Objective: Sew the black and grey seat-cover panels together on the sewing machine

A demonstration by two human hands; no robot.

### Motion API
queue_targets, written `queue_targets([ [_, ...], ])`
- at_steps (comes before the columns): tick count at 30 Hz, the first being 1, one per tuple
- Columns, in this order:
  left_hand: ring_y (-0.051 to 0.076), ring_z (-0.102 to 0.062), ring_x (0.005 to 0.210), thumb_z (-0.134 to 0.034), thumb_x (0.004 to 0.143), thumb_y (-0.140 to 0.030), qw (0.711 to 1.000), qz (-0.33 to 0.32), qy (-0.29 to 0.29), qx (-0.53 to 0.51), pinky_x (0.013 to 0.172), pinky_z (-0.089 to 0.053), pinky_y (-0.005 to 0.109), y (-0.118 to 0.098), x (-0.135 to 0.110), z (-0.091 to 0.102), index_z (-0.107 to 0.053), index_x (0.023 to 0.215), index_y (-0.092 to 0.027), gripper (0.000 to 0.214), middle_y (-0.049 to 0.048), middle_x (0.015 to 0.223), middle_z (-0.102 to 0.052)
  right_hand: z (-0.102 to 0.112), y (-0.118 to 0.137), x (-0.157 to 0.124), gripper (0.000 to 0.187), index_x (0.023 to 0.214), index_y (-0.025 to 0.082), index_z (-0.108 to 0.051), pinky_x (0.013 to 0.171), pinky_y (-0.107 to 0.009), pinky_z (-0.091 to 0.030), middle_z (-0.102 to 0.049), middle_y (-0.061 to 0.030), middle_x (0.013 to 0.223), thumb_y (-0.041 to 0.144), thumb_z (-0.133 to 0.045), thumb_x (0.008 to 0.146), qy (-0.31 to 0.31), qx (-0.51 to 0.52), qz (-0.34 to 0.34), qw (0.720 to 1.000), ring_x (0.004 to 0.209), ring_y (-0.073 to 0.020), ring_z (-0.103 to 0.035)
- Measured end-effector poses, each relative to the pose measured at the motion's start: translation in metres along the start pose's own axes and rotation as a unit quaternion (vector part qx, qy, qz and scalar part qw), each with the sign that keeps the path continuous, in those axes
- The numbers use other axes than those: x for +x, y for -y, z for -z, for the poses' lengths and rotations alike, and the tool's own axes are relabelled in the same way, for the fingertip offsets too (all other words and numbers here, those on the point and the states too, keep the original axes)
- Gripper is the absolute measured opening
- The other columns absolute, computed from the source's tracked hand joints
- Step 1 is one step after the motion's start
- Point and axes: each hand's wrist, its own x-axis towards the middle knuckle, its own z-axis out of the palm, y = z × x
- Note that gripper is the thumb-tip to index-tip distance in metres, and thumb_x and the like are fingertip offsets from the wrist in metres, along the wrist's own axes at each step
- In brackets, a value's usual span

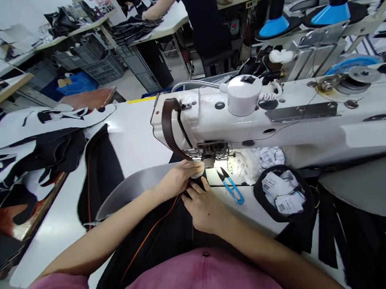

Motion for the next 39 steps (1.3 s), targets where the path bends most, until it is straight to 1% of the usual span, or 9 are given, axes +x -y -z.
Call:
queue_targets([
  [7,0.024,-0.051,0.112,-0.042,0.089,-0.008,0.999,0.010,0.009,0.040,0.091,-0.051,0.037,-0.007,-0.005,-0.006,-0.060,0.110,-0.013,0.028,0.0119,0.121,-0.058,-0.002,0.007,-0.001,0.049,0.131,0.010,-0.056,0.113,-0.055,-0.021,-0.056,-0.0189,0.131,0.015,-0.047,0.083,0.004,-0.012,-0.012,1.000,0.131,-0.0313,-0.041],
  [12,0.023,-0.051,0.094,-0.044,0.090,-0.012,0.992,0.070,0.030,0.101,0.082,-0.051,0.036,-0.011,-0.003,-0.005,-0.062,0.104,-0.013,0.023,0.0106,0.102,-0.056,0.003,-0.001,0.004,0.042,0.125,0.011,-0.059,0.114,-0.053,-0.022,-0.058,-0.0180,0.127,0.013,-0.046,0.085,-0.014,-0.020,-0.020,1.000,0.128,-0.0298,-0.044],
  [16,0.025,-0.051,0.092,-0.047,0.091,-0.015,0.983,0.096,0.056,0.146,0.075,-0.049,0.035,-0.014,0.002,0.003,-0.063,0.107,-0.015,0.022,0.0101,0.095,-0.055,0.006,-0.010,0.005,0.040,0.123,0.008,-0.060,0.115,-0.054,-0.021,-0.058,-0.0196,0.126,0.012,-0.046,0.086,-0.022,-0.045,-0.013,0.999,0.128,-0.0309,-0.044],
  [18,0.025,-0.052,0.092,-0.047,0.091,-0.016,0.979,0.095,0.060,0.170,0.074,-0.048,0.036,-0.016,0.002,0.006,-0.062,0.112,-0.017,0.026,0.0104,0.097,-0.056,0.001,-0.006,0.000,0.044,0.133,0.010,-0.052,0.115,-0.055,-0.019,-0.052,-0.0191,0.136,0.013,-0.042,0.090,-0.017,-0.051,0.051,0.997,0.134,-0.0294,-0.038],
  [22,0.023,-0.053,0.089,-0.044,0.090,-0.011,0.974,0.094,0.074,0.190,0.071,-0.047,0.033,-0.017,-0.002,0.012,-0.057,0.123,-0.023,0.037,0.0088,0.097,-0.056,-0.020,0.013,-0.013,0.048,0.148,0.023,-0.030,0.114,-0.056,-0.021,-0.033,-0.0124,0.153,0.020,-0.030,0.099,0.033,-0.011,0.204,0.978,0.142,-0.0221,-0.028],
  [26,0.025,-0.052,0.095,-0.041,0.091,-0.010,0.972,0.098,0.116,0.178,0.071,-0.048,0.032,-0.017,0.001,0.014,-0.059,0.120,-0.020,0.036,0.0100,0.099,-0.056,-0.038,0.025,-0.009,0.056,0.150,0.017,-0.026,0.113,-0.061,-0.016,-0.022,-0.0196,0.156,0.034,-0.038,0.098,0.074,0.027,0.171,0.982,0.144,-0.0287,-0.021],
  [29,0.026,-0.051,0.098,-0.040,0.092,-0.011,0.970,0.093,0.122,0.186,0.070,-0.048,0.032,-0.017,0.005,0.014,-0.059,0.119,-0.018,0.033,0.0109,0.101,-0.056,-0.039,0.027,0.002,0.063,0.151,0.015,-0.023,0.114,-0.063,-0.011,-0.017,-0.0216,0.157,0.041,-0.041,0.097,0.079,0.046,0.141,0.986,0.145,-0.0313,-0.015],
  [33,0.026,-0.052,0.097,-0.041,0.094,-0.015,0.967,0.078,0.127,0.205,0.070,-0.047,0.032,-0.013,0.009,0.014,-0.060,0.117,-0.017,0.029,0.0107,0.102,-0.058,-0.035,0.033,0.015,0.062,0.152,0.016,-0.022,0.115,-0.060,-0.007,-0.019,-0.0211,0.156,0.027,-0.043,0.094,0.076,0.047,0.089,0.992,0.146,-0.0292,-0.012],
  [39,0.025,-0.054,0.095,-0.043,0.094,-0.015,0.964,0.057,0.138,0.220,0.070,-0.046,0.032,-0.008,0.017,0.016,-0.063,0.111,-0.015,0.026,0.0106,0.100,-0.063,-0.042,0.042,0.030,0.061,0.150,0.014,-0.026,0.115,-0.060,-0.006,-0.031,-0.0206,0.152,0.018,-0.040,0.091,0.018,0.036,0.023,0.999,0.143,-0.0307,-0.022],
])
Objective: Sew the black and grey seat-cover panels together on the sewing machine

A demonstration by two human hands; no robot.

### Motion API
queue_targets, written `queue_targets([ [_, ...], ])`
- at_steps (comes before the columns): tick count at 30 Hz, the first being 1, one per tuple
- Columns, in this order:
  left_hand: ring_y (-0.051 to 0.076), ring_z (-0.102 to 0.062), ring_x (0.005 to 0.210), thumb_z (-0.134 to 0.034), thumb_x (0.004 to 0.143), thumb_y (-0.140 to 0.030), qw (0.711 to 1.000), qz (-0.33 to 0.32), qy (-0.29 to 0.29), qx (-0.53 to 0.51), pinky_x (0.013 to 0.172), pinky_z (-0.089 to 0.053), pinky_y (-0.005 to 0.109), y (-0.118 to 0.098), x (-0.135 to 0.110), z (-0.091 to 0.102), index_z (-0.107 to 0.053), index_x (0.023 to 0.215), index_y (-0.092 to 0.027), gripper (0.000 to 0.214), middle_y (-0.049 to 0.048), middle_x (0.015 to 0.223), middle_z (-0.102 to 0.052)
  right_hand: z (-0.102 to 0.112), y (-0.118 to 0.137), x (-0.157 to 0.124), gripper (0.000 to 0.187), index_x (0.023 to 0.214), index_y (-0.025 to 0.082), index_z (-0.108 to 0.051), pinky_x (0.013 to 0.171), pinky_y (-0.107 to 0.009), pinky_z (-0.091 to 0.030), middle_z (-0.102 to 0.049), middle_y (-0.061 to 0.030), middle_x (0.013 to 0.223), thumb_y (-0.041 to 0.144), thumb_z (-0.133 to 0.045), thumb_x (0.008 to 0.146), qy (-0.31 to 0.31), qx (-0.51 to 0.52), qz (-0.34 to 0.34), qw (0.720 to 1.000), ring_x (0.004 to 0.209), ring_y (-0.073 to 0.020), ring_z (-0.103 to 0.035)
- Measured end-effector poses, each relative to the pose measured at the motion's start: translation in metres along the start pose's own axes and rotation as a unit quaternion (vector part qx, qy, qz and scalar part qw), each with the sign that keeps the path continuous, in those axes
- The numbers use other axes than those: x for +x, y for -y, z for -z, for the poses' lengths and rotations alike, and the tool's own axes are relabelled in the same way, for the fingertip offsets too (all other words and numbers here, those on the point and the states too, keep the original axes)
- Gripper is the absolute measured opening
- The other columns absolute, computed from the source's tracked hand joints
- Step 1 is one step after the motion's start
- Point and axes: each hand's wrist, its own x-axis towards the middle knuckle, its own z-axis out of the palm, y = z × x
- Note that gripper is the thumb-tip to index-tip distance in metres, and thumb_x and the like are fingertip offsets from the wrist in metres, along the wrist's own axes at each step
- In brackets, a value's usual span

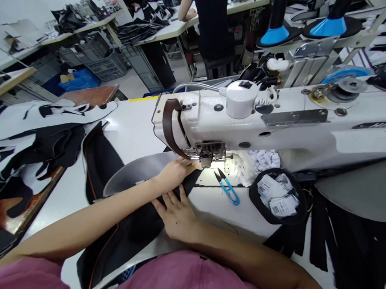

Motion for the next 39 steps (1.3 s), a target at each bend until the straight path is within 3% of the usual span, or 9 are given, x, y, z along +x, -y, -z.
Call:
queue_targets([
  [6,0.022,-0.058,0.087,-0.043,0.095,-0.014,1.000,-0.006,-0.025,0.001,0.074,-0.045,0.031,0.008,0.012,-0.002,-0.065,0.101,-0.012,0.023,0.0096,0.091,-0.066,-0.006,-0.002,0.019,0.050,0.142,0.010,-0.039,0.115,-0.060,-0.011,-0.049,-0.0197,0.138,0.016,-0.037,0.092,-0.065,-0.038,-0.033,0.997,0.133,-0.0302,-0.037],
  [12,0.023,-0.059,0.098,-0.042,0.095,-0.015,0.997,-0.011,-0.073,0.013,0.083,-0.046,0.032,0.025,0.023,-0.007,-0.068,0.102,-0.014,0.027,0.0107,0.103,-0.068,-0.011,-0.015,0.038,0.050,0.141,0.010,-0.039,0.113,-0.062,-0.013,-0.050,-0.0199,0.135,0.016,-0.038,0.091,-0.104,-0.094,-0.039,0.989,0.133,-0.0314,-0.035],
  [26,0.022,-0.057,0.104,-0.044,0.092,-0.011,0.995,-0.050,-0.082,0.013,0.081,-0.048,0.031,0.037,0.025,-0.017,-0.069,0.109,-0.019,0.031,0.0087,0.106,-0.067,-0.003,-0.010,0.038,0.054,0.145,0.010,-0.034,0.114,-0.058,-0.017,-0.045,-0.0210,0.142,0.015,-0.039,0.091,-0.087,-0.126,-0.037,0.987,0.136,-0.0308,-0.035],
  [29,0.023,-0.057,0.105,-0.044,0.091,-0.011,0.991,-0.065,-0.113,0.013,0.081,-0.049,0.032,0.039,0.022,-0.016,-0.069,0.109,-0.018,0.032,0.0109,0.105,-0.067,0.020,0.003,0.024,0.057,0.145,0.008,-0.034,0.113,-0.057,-0.022,-0.039,-0.0227,0.147,0.020,-0.047,0.090,-0.052,-0.098,-0.020,0.994,0.138,-0.0326,-0.033],
  [31,0.026,-0.057,0.105,-0.045,0.088,-0.011,0.987,-0.071,-0.140,0.018,0.084,-0.049,0.036,0.042,0.021,-0.014,-0.071,0.096,-0.014,0.027,0.0134,0.099,-0.066,0.050,0.008,0.000,0.051,0.137,0.010,-0.045,0.111,-0.050,-0.033,-0.045,-0.0196,0.144,0.024,-0.053,0.089,-0.018,-0.056,-0.007,0.998,0.133,-0.0308,-0.041],
  [34,0.031,-0.054,0.109,-0.049,0.081,-0.011,0.983,-0.077,-0.167,0.020,0.089,-0.048,0.041,0.052,0.022,-0.012,-0.069,0.085,-0.011,0.021,0.0157,0.097,-0.063,0.099,-0.006,-0.053,0.032,0.118,0.019,-0.061,0.089,-0.032,-0.049,-0.067,-0.0080,0.115,0.015,-0.046,0.090,-0.070,-0.031,-0.104,0.992,0.101,-0.0203,-0.062],
  [35,0.032,-0.053,0.111,-0.050,0.077,-0.011,0.983,-0.077,-0.167,0.015,0.090,-0.049,0.042,0.055,0.024,-0.012,-0.069,0.086,-0.011,0.020,0.0156,0.097,-0.063,0.112,-0.016,-0.072,0.030,0.113,0.019,-0.064,0.084,-0.032,-0.051,-0.069,-0.0078,0.106,0.017,-0.043,0.091,-0.120,-0.055,-0.154,0.979,0.092,-0.0204,-0.064],
  [37,0.035,-0.051,0.114,-0.054,0.070,-0.011,0.986,-0.070,-0.154,-0.003,0.085,-0.051,0.042,0.061,0.030,-0.012,-0.069,0.088,-0.014,0.023,0.0144,0.097,-0.062,0.132,-0.046,-0.105,0.028,0.104,0.015,-0.066,0.079,-0.035,-0.050,-0.068,-0.0105,0.095,0.021,-0.042,0.091,-0.240,-0.134,-0.275,0.921,0.084,-0.0227,-0.064],
  [39,0.036,-0.050,0.114,-0.056,0.066,-0.013,0.988,-0.062,-0.138,-0.025,0.079,-0.052,0.041,0.064,0.038,-0.012,-0.068,0.087,-0.016,0.024,0.0134,0.097,-0.062,0.141,-0.079,-0.124,0.028,0.103,0.012,-0.066,0.077,-0.036,-0.049,-0.067,-0.0126,0.093,0.022,-0.044,0.090,-0.271,-0.200,-0.369,0.866,0.082,-0.0241,-0.063],
])
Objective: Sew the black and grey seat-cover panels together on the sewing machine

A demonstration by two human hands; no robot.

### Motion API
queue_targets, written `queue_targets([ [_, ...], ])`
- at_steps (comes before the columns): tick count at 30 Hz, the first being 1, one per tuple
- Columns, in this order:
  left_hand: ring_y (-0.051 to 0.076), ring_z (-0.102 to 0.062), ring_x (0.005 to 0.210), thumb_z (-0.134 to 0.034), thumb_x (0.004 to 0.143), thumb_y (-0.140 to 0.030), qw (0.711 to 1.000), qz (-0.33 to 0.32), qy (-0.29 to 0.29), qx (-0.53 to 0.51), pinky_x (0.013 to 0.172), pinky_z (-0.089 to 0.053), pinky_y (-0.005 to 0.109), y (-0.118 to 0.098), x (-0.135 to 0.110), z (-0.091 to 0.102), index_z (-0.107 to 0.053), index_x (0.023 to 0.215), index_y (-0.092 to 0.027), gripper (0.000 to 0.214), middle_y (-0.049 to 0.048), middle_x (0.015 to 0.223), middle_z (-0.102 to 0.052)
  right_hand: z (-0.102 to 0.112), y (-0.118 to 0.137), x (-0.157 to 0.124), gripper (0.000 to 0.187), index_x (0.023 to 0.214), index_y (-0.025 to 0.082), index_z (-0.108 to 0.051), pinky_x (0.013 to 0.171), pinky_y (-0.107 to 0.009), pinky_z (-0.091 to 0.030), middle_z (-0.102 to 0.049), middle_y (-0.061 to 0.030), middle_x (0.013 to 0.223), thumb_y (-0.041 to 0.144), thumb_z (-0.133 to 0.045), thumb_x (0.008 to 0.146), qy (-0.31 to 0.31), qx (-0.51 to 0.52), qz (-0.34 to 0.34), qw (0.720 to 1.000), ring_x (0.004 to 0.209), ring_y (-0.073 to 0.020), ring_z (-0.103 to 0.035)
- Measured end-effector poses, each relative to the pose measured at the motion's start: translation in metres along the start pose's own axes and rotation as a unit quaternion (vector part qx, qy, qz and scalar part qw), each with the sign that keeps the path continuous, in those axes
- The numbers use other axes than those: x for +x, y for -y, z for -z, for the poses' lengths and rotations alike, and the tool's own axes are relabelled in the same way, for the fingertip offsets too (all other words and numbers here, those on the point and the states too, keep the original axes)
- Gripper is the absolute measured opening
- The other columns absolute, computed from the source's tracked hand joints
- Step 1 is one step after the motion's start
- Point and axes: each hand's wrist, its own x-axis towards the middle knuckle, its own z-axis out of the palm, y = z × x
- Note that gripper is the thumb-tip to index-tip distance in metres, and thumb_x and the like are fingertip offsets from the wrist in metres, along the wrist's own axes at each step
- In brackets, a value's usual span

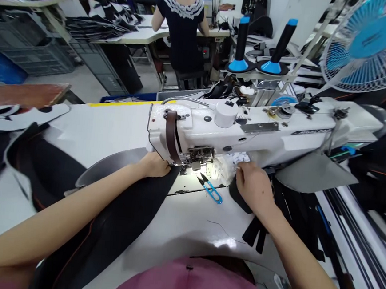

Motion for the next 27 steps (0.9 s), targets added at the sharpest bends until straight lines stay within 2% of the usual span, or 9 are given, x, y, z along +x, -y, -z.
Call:
queue_targets([
  [2,0.036,-0.050,0.113,-0.056,0.065,-0.014,1.000,0.016,0.008,-0.023,0.076,-0.053,0.040,0.002,0.006,-0.001,-0.068,0.087,-0.017,0.025,0.0128,0.098,-0.062,-0.013,-0.023,0.015,0.032,0.112,0.009,-0.063,0.078,-0.035,-0.049,-0.065,-0.0153,0.101,0.020,-0.047,0.088,-0.010,-0.054,-0.044,0.998,0.089,-0.0256,-0.062],
  [5,0.033,-0.051,0.112,-0.055,0.068,-0.014,0.998,0.034,0.011,-0.047,0.077,-0.052,0.038,0.002,0.007,-0.001,-0.068,0.090,-0.018,0.026,0.0120,0.101,-0.062,-0.027,-0.031,0.034,0.033,0.115,0.011,-0.063,0.076,-0.034,-0.048,-0.062,-0.0165,0.110,0.018,-0.049,0.085,-0.002,-0.090,-0.071,0.993,0.095,-0.0269,-0.061],
  [9,0.034,-0.051,0.114,-0.056,0.069,-0.017,0.998,0.032,0.029,-0.051,0.082,-0.050,0.042,-0.003,-0.020,0.006,-0.063,0.113,-0.019,0.045,0.0131,0.123,-0.057,-0.017,-0.013,0.023,0.026,0.101,0.015,-0.067,0.071,-0.034,-0.046,-0.064,-0.0136,0.100,0.020,-0.044,0.090,-0.057,-0.116,-0.091,0.987,0.093,-0.0274,-0.060],
  [12,0.035,-0.044,0.121,-0.056,0.068,-0.017,0.995,0.042,0.049,-0.079,0.086,-0.048,0.047,-0.018,-0.054,0.012,-0.051,0.133,-0.023,0.066,0.0114,0.143,-0.045,-0.013,0.018,-0.004,0.028,0.107,0.015,-0.063,0.075,-0.033,-0.046,-0.064,-0.0114,0.093,0.017,-0.041,0.091,-0.105,-0.076,-0.003,0.992,0.091,-0.0254,-0.059],
  [15,0.034,-0.040,0.125,-0.056,0.067,-0.017,0.991,0.049,0.051,-0.117,0.093,-0.044,0.049,-0.039,-0.081,0.013,-0.046,0.139,-0.023,0.072,0.0084,0.150,-0.037,-0.034,0.063,-0.021,0.031,0.106,0.018,-0.062,0.073,-0.029,-0.045,-0.065,-0.0089,0.094,0.006,-0.040,0.087,-0.007,-0.004,0.151,0.989,0.090,-0.0216,-0.059],
  [17,0.033,-0.038,0.127,-0.054,0.068,-0.016,0.988,0.053,0.037,-0.138,0.097,-0.041,0.049,-0.047,-0.091,0.010,-0.046,0.139,-0.022,0.072,0.0079,0.150,-0.037,-0.058,0.091,-0.018,0.029,0.104,0.020,-0.062,0.068,-0.029,-0.043,-0.064,-0.0072,0.088,0.006,-0.041,0.089,0.077,-0.011,0.199,0.977,0.086,-0.0217,-0.059],
  [19,0.031,-0.036,0.129,-0.052,0.068,-0.015,0.986,0.054,0.014,-0.159,0.101,-0.038,0.048,-0.049,-0.098,0.004,-0.045,0.139,-0.021,0.072,0.0075,0.150,-0.038,-0.080,0.111,-0.008,0.019,0.101,0.019,-0.060,0.066,-0.029,-0.042,-0.063,-0.0070,0.085,0.012,-0.045,0.093,0.118,-0.029,0.197,0.973,0.085,-0.0224,-0.059],
  [21,0.029,-0.034,0.131,-0.050,0.069,-0.014,0.983,0.049,-0.011,-0.175,0.104,-0.035,0.047,-0.046,-0.103,-0.001,-0.043,0.141,-0.021,0.073,0.0070,0.151,-0.037,-0.095,0.120,0.005,0.011,0.098,0.018,-0.059,0.065,-0.029,-0.041,-0.063,-0.0083,0.090,0.019,-0.049,0.094,0.113,-0.037,0.172,0.978,0.090,-0.0227,-0.058],
  [27,0.028,-0.033,0.134,-0.047,0.070,-0.013,0.983,0.036,-0.019,-0.177,0.103,-0.033,0.046,-0.043,-0.108,-0.004,-0.042,0.142,-0.020,0.072,0.0067,0.151,-0.038,-0.102,0.129,0.018,0.015,0.093,0.018,-0.060,0.070,-0.028,-0.041,-0.062,-0.0081,0.092,0.017,-0.045,0.096,0.129,-0.016,0.129,0.983,0.089,-0.0204,-0.058],
])
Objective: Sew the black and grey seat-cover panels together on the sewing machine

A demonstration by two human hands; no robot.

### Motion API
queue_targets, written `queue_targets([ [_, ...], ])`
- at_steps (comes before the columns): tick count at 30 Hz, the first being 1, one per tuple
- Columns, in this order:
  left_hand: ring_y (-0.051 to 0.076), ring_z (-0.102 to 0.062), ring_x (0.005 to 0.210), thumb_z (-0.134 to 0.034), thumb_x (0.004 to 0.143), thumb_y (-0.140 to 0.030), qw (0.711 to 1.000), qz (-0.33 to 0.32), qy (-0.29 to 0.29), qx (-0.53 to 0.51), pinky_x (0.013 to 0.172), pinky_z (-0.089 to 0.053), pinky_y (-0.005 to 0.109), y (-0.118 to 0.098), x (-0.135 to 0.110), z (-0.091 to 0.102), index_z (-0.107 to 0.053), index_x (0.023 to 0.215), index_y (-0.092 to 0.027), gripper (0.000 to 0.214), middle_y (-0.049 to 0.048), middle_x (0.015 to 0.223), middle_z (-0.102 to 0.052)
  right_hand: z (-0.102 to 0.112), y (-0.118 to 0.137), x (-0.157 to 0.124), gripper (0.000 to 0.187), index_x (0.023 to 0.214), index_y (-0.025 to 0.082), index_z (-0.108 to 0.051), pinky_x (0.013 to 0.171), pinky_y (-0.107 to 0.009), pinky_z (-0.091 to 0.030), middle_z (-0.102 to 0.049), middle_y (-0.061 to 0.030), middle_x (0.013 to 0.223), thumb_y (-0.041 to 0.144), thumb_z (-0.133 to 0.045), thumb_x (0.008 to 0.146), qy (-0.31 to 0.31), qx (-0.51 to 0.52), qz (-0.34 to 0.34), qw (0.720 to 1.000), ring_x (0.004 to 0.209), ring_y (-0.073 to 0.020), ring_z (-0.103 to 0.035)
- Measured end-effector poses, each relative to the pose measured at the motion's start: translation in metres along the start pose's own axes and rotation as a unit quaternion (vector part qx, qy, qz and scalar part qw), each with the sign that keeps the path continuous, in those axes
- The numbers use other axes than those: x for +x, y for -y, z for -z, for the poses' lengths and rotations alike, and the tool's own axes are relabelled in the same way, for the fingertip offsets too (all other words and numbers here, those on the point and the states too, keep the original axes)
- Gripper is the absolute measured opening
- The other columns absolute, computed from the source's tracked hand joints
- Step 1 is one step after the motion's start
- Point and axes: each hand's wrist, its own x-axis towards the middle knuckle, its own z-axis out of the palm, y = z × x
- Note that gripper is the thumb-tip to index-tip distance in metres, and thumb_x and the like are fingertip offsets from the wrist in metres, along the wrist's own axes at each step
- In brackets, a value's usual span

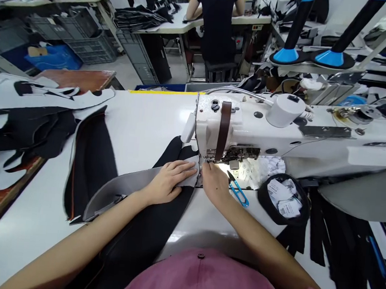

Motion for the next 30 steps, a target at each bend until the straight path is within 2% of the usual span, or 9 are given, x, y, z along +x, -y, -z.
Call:
queue_targets([
  [4,0.028,-0.033,0.135,-0.047,0.071,-0.013,1.000,0.000,0.014,0.013,0.102,-0.032,0.046,-0.003,0.002,0.002,-0.043,0.141,-0.020,0.070,0.0069,0.150,-0.039,-0.001,0.002,-0.004,0.020,0.104,0.018,-0.061,0.076,-0.028,-0.042,-0.061,-0.0089,0.098,0.020,-0.042,0.098,-0.005,0.043,0.002,0.999,0.092,-0.0200,-0.056],
  [9,0.028,-0.032,0.137,-0.048,0.073,-0.014,1.000,-0.004,0.004,0.008,0.104,-0.032,0.045,-0.005,-0.001,0.010,-0.048,0.137,-0.021,0.065,0.0063,0.150,-0.040,-0.003,-0.003,-0.008,0.025,0.114,0.018,-0.061,0.082,-0.029,-0.044,-0.059,-0.0084,0.105,0.022,-0.049,0.093,-0.017,0.097,0.000,0.995,0.097,-0.0207,-0.055],
  [14,0.030,-0.035,0.135,-0.055,0.083,-0.031,1.000,0.009,-0.019,0.010,0.105,-0.033,0.047,-0.015,0.010,0.018,-0.058,0.125,-0.021,0.043,0.0082,0.147,-0.043,-0.006,-0.007,-0.005,0.031,0.117,0.017,-0.061,0.087,-0.030,-0.046,-0.060,-0.0086,0.111,0.018,-0.050,0.088,-0.008,0.153,0.011,0.988,0.101,-0.0207,-0.056],
  [17,0.029,-0.039,0.131,-0.051,0.090,-0.033,0.998,0.050,-0.045,0.012,0.102,-0.036,0.046,-0.017,0.025,0.013,-0.059,0.121,-0.019,0.035,0.0104,0.142,-0.048,-0.010,-0.008,-0.004,0.035,0.116,0.016,-0.061,0.088,-0.031,-0.047,-0.060,-0.0097,0.111,0.014,-0.052,0.082,-0.023,0.179,0.005,0.984,0.102,-0.0215,-0.056],
  [21,0.028,-0.042,0.129,-0.055,0.087,-0.032,0.997,0.066,-0.051,-0.006,0.098,-0.040,0.045,-0.014,0.037,0.002,-0.059,0.120,-0.019,0.036,0.0106,0.139,-0.050,-0.015,-0.008,-0.005,0.040,0.116,0.015,-0.061,0.088,-0.033,-0.048,-0.059,-0.0106,0.110,0.012,-0.053,0.077,-0.045,0.201,0.000,0.979,0.102,-0.0229,-0.056],
  [30,0.028,-0.046,0.126,-0.062,0.081,-0.029,0.988,0.081,-0.104,-0.085,0.104,-0.041,0.047,-0.008,0.027,-0.014,-0.055,0.122,-0.016,0.043,0.0133,0.138,-0.050,-0.007,-0.008,-0.003,0.043,0.121,0.017,-0.062,0.082,-0.030,-0.047,-0.060,-0.0064,0.096,0.014,-0.053,0.079,0.003,0.205,-0.022,0.979,0.086,-0.0194,-0.058],
])
